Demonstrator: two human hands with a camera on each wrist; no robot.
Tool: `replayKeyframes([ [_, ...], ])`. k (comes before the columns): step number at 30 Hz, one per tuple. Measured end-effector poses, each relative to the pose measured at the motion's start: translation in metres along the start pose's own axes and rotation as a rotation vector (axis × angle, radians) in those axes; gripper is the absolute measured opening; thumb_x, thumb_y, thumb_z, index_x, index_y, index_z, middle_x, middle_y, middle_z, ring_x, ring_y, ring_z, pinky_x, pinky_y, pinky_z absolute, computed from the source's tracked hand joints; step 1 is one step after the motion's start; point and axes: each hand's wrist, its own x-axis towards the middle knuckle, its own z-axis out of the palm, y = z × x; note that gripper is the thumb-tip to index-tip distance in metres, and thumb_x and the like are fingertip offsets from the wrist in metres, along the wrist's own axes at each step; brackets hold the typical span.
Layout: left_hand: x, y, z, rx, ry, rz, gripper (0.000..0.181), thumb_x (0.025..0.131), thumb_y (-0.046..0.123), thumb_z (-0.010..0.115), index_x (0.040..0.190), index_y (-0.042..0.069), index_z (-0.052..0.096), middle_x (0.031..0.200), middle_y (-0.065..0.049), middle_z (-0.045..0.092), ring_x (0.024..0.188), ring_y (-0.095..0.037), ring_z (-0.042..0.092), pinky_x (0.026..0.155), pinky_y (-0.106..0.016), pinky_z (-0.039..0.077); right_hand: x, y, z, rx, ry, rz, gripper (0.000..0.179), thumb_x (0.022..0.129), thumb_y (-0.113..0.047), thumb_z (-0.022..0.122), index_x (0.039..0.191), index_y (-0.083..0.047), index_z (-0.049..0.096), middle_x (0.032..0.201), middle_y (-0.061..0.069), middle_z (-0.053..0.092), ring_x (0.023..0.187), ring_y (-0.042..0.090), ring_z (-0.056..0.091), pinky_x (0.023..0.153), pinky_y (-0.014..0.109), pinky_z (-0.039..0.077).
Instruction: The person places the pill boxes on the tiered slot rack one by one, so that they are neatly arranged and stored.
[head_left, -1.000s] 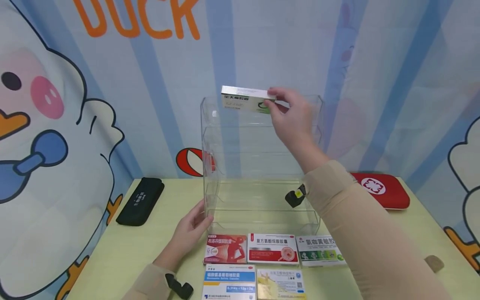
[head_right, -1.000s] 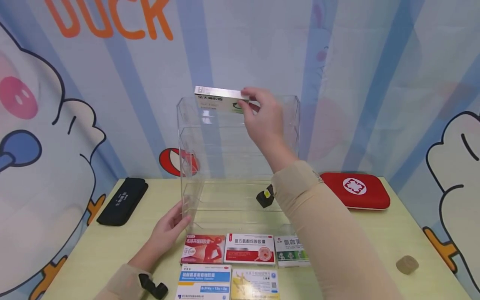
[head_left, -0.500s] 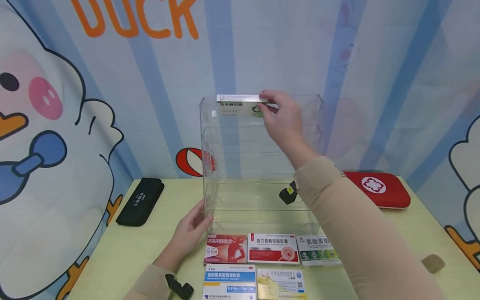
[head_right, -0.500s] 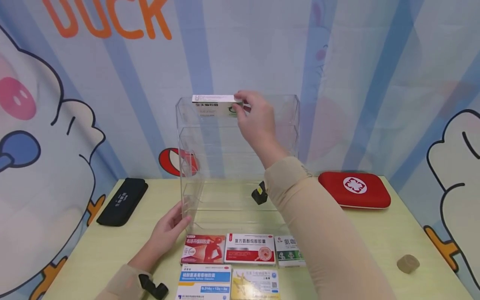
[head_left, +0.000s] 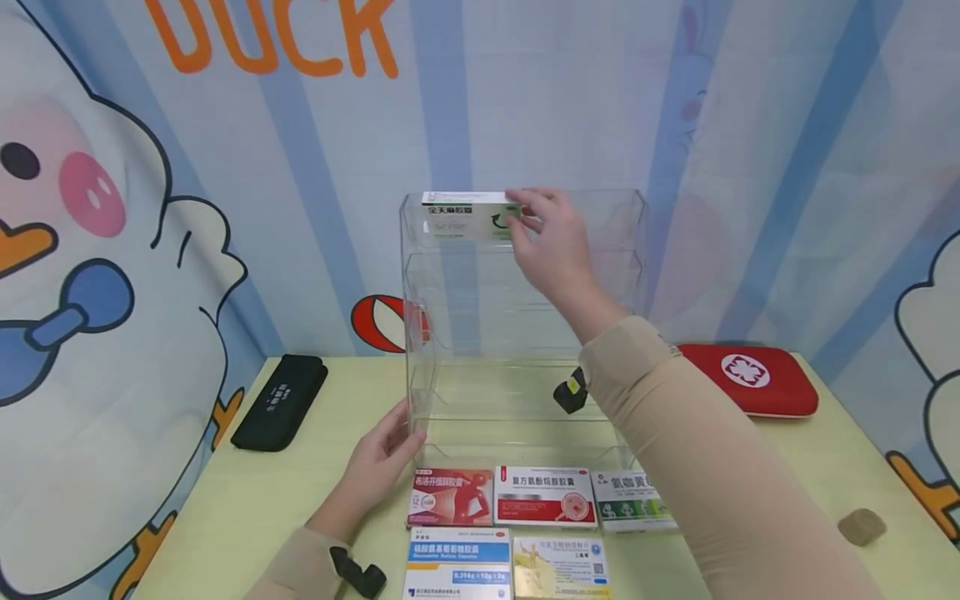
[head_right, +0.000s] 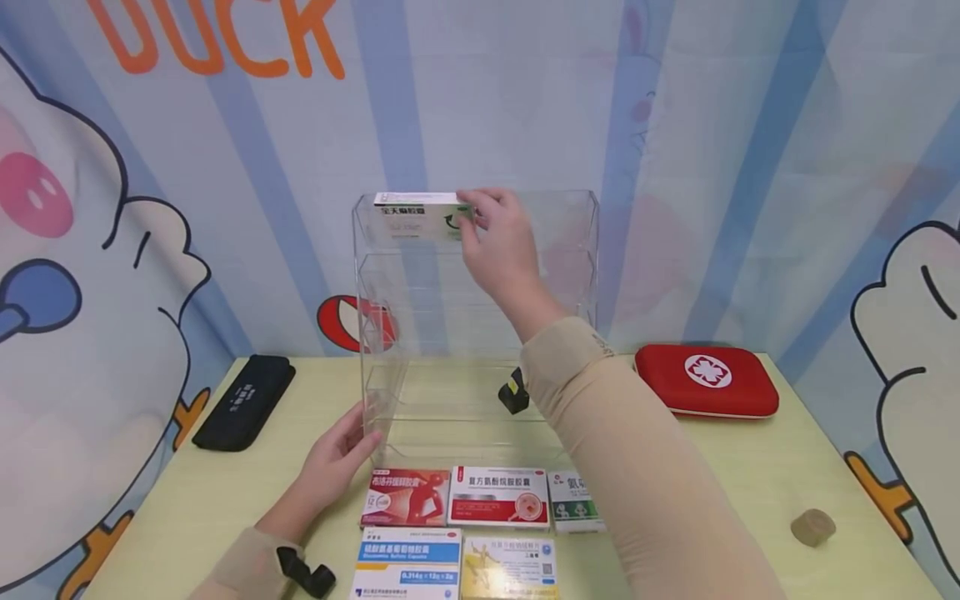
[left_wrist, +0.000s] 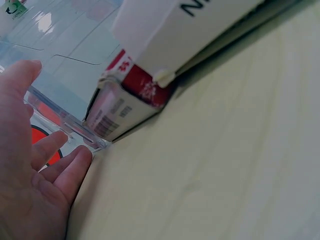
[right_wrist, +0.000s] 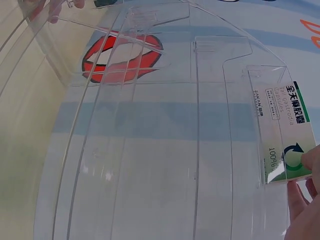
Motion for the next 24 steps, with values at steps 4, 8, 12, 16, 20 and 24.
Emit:
replayKeyframes([
  [4, 0.001, -0.001, 0.001, 0.005, 0.003, 0.007, 0.069, 0.111, 0.040, 0.067, 0.173, 0.033, 0.037, 0.176, -0.005, 0.045, 0.156, -0.037, 0.054, 0.124, -0.052, 0.051, 0.001, -0.001, 0.002, -0.009, -0.040, 0.003, 0.042, 0.107, -0.006, 0.068, 0.149, -0.008, 0.068, 0.150, 0.017, 0.058, 0.133, 0.030, 0.068, 0.116, 0.029, 0.059],
  [8, 0.001, 0.000, 0.001, 0.006, 0.004, -0.001, 0.069, 0.111, 0.040, 0.067, 0.173, 0.033, 0.037, 0.176, -0.004, 0.045, 0.157, -0.036, 0.054, 0.124, -0.052, 0.051, 0.000, 0.001, 0.002, -0.007, -0.067, -0.008, 0.047, 0.107, -0.006, 0.067, 0.154, -0.009, 0.064, 0.154, 0.017, 0.057, 0.137, 0.031, 0.066, 0.119, 0.029, 0.057],
  [12, 0.001, 0.003, 0.002, 0.010, 0.005, -0.011, 0.069, 0.110, 0.040, 0.068, 0.173, 0.033, 0.037, 0.176, -0.004, 0.045, 0.157, -0.036, 0.053, 0.124, -0.053, 0.050, -0.005, 0.003, -0.002, -0.008, -0.074, -0.044, 0.050, 0.107, -0.006, 0.067, 0.156, -0.007, 0.060, 0.158, 0.017, 0.058, 0.139, 0.032, 0.066, 0.120, 0.032, 0.057],
  [16, 0.000, 0.003, 0.002, 0.009, 0.010, -0.022, 0.070, 0.110, 0.040, 0.068, 0.172, 0.034, 0.038, 0.176, -0.004, 0.046, 0.157, -0.036, 0.054, 0.125, -0.054, 0.050, -0.014, 0.006, -0.008, -0.006, -0.076, -0.070, 0.053, 0.107, -0.008, 0.069, 0.159, -0.007, 0.057, 0.159, 0.017, 0.058, 0.139, 0.034, 0.066, 0.119, 0.037, 0.059],
  [20, -0.001, 0.003, 0.003, 0.002, 0.006, -0.023, 0.070, 0.110, 0.040, 0.068, 0.172, 0.034, 0.037, 0.176, -0.004, 0.046, 0.157, -0.037, 0.054, 0.125, -0.054, 0.050, -0.023, 0.010, -0.016, 0.013, -0.077, -0.089, 0.054, 0.107, -0.007, 0.069, 0.159, -0.006, 0.056, 0.160, 0.017, 0.058, 0.138, 0.038, 0.066, 0.119, 0.041, 0.059],
  [24, 0.000, 0.002, 0.002, 0.003, 0.010, -0.006, 0.070, 0.110, 0.039, 0.069, 0.172, 0.034, 0.038, 0.176, -0.004, 0.046, 0.156, -0.037, 0.054, 0.125, -0.054, 0.050, -0.034, 0.013, -0.025, 0.034, -0.078, -0.136, 0.054, 0.105, -0.006, 0.071, 0.158, -0.001, 0.056, 0.159, 0.021, 0.059, 0.137, 0.041, 0.067, 0.118, 0.044, 0.059],
])
